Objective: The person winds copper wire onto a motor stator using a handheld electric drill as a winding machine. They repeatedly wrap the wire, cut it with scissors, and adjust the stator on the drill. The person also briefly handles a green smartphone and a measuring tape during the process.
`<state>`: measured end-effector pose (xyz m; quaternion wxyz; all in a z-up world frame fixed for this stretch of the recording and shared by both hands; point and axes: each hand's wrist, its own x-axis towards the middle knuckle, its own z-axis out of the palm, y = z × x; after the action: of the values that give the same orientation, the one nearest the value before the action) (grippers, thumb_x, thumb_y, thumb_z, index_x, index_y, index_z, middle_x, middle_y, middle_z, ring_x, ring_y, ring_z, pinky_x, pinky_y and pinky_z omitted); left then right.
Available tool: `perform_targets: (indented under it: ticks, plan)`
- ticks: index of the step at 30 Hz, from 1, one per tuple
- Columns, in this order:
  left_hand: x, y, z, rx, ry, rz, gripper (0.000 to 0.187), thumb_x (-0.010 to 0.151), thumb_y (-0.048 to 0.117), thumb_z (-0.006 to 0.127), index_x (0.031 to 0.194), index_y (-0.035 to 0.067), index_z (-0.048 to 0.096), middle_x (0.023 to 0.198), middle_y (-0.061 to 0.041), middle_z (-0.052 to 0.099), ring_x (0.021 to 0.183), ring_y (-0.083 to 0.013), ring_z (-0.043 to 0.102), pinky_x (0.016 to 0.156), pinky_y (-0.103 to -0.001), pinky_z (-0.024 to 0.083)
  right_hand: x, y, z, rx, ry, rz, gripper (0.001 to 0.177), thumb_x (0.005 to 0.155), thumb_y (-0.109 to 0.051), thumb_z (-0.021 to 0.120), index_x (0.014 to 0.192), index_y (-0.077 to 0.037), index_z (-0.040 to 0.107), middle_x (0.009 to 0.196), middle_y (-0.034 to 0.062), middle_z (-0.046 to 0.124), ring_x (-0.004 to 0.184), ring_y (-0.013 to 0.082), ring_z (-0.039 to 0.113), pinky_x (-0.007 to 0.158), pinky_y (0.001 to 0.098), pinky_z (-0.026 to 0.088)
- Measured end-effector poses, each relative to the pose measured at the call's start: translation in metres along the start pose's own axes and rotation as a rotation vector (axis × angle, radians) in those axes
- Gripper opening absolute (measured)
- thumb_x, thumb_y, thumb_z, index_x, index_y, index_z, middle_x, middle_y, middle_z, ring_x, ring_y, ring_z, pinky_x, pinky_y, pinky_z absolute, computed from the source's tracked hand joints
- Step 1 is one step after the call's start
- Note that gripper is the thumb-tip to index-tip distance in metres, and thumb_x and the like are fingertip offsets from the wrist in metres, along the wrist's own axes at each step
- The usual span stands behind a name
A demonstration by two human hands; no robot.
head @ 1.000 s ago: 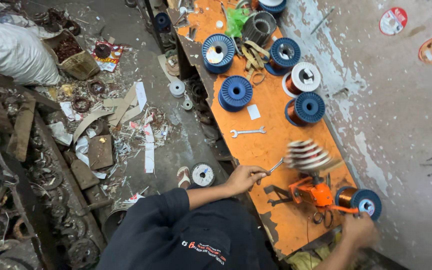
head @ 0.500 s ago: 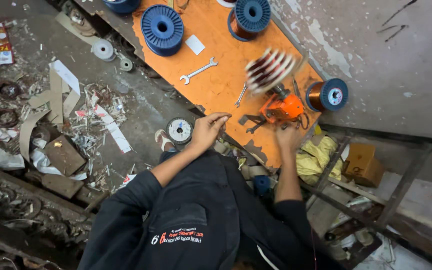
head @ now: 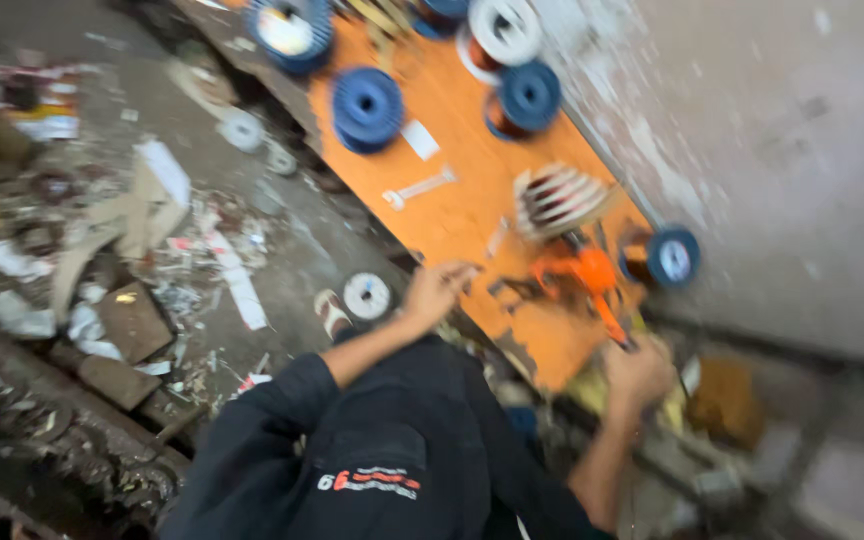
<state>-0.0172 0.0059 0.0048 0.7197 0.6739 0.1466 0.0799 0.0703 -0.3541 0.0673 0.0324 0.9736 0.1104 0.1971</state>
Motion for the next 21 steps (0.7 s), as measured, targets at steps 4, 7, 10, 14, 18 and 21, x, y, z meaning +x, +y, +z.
perform_targets:
  ticks: [4,7,10,14,18,21]
  plan:
    - [0.004,0.009,0.0,-0.097,-0.022,-0.186,0.027,0.101,0.024,0.062,0.117,0.009,0.076,0.07,-0.002,0.071,0.047,-0.0089,0.06,0.049,-0.027,0.05,0.067,0.02,0.022,-0.142,-0.189,0.21,0.025,0.082,-0.042,0.078,0.098,-0.022,0.081,0.079,0.0213,0.07,0.075,0.0446,0.067,0.062,0.0536,0.051]
    - [0.0,0.015,0.005,-0.11,-0.028,-0.175,0.026,0.101,0.024,0.063,0.117,0.009,0.077,0.071,-0.001,0.068,0.049,-0.0074,0.06,0.049,-0.027,0.05,0.094,0.036,0.037,-0.013,-0.23,0.172,0.022,0.086,-0.037,0.074,0.098,-0.02,0.08,0.082,0.0206,0.072,0.082,0.0432,0.07,0.068,0.0535,0.053]
    - [0.003,0.02,0.001,-0.089,-0.008,-0.179,0.026,0.101,0.025,0.062,0.117,0.01,0.077,0.07,0.0,0.068,0.048,-0.0075,0.059,0.048,-0.026,0.049,0.122,0.026,0.069,-0.017,-0.266,0.18,0.03,0.082,-0.036,0.074,0.108,-0.021,0.08,0.093,0.0211,0.074,0.085,0.0443,0.071,0.069,0.0542,0.055]
    - [0.001,0.025,0.001,-0.116,0.001,-0.193,0.026,0.102,0.026,0.062,0.117,0.011,0.077,0.07,0.0,0.067,0.048,-0.0077,0.059,0.048,-0.027,0.049,0.124,0.001,0.091,-0.012,-0.432,0.229,0.035,0.083,-0.04,0.072,0.112,-0.022,0.08,0.1,0.0216,0.075,0.092,0.0444,0.072,0.076,0.0555,0.057]
    - [-0.001,0.023,-0.001,-0.088,-0.007,-0.181,0.026,0.102,0.026,0.062,0.117,0.012,0.077,0.071,0.0,0.069,0.047,-0.008,0.06,0.048,-0.027,0.05,0.085,-0.028,0.1,0.016,-0.508,0.173,0.047,0.077,-0.048,0.076,0.108,-0.013,0.077,0.1,0.0217,0.075,0.094,0.0433,0.071,0.078,0.0536,0.057]
    - [-0.002,0.017,-0.002,-0.052,-0.004,-0.112,0.026,0.102,0.025,0.062,0.118,0.012,0.077,0.071,-0.001,0.07,0.048,-0.0074,0.061,0.051,-0.026,0.051,0.044,-0.047,0.103,0.091,-0.511,0.228,0.046,0.087,-0.046,0.071,0.108,-0.006,0.074,0.096,0.0244,0.075,0.09,0.0468,0.069,0.077,0.055,0.055]
